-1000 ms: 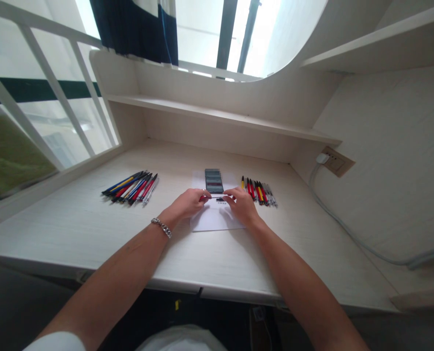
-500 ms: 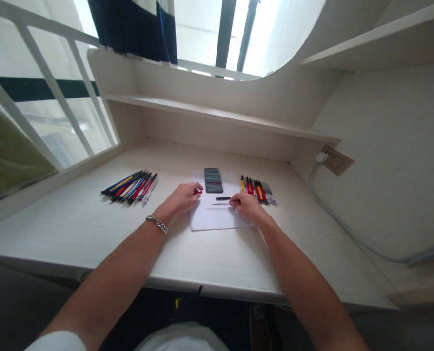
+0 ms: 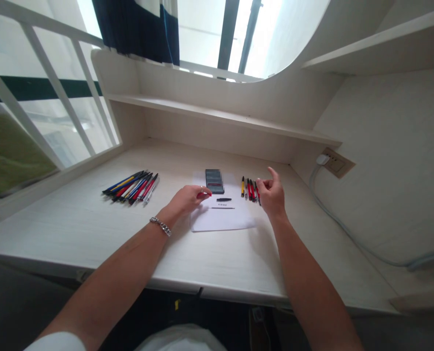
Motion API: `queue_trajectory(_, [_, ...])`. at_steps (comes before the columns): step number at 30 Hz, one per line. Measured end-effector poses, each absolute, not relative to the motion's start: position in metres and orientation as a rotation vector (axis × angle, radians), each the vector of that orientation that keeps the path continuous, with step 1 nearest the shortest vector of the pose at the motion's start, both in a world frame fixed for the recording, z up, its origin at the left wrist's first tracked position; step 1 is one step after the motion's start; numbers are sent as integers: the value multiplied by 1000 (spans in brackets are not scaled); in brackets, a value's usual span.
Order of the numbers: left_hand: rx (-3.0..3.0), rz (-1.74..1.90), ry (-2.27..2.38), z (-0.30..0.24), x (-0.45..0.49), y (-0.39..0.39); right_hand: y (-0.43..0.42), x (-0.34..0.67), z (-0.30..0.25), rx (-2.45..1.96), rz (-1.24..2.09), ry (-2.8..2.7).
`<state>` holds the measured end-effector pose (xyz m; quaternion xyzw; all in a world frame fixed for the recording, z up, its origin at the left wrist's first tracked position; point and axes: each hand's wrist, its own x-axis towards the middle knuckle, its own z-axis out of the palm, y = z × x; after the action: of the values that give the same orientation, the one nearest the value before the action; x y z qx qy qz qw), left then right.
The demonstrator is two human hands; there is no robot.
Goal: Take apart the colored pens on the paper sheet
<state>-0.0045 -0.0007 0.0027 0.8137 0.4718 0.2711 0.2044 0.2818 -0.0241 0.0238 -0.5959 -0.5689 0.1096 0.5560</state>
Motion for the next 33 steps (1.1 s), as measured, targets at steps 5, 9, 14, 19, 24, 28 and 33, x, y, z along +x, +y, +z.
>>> queue_trajectory(5, [2355,819,1206,3,4,-4,-22,260,8,-1360,631,-1517])
queue_trajectory(9, [2416,860,1155,7,12,-11,-24,225,-6,-1312,1029,-1603])
queue_trajectory(14, [2519,867,1190,9,18,-17,-29,211,-12,-1199,1352,-1392])
queue_trajectory(19, [2632,871,1073,7,19,-15,-28,212,-18,-1093,1512,-1312])
queue_trajectory(24, [2659,875,1093,5,19,-13,-31,209,-15,-1067,1584,-1290])
queue_trajectory(28, [2626,895,1097,4,19,-13,-31,211,-12,-1089,1534,-1363])
queue_trajectory(33, [2554,890,1163,4,14,-10,-29,221,-9,-1252,1136,-1721])
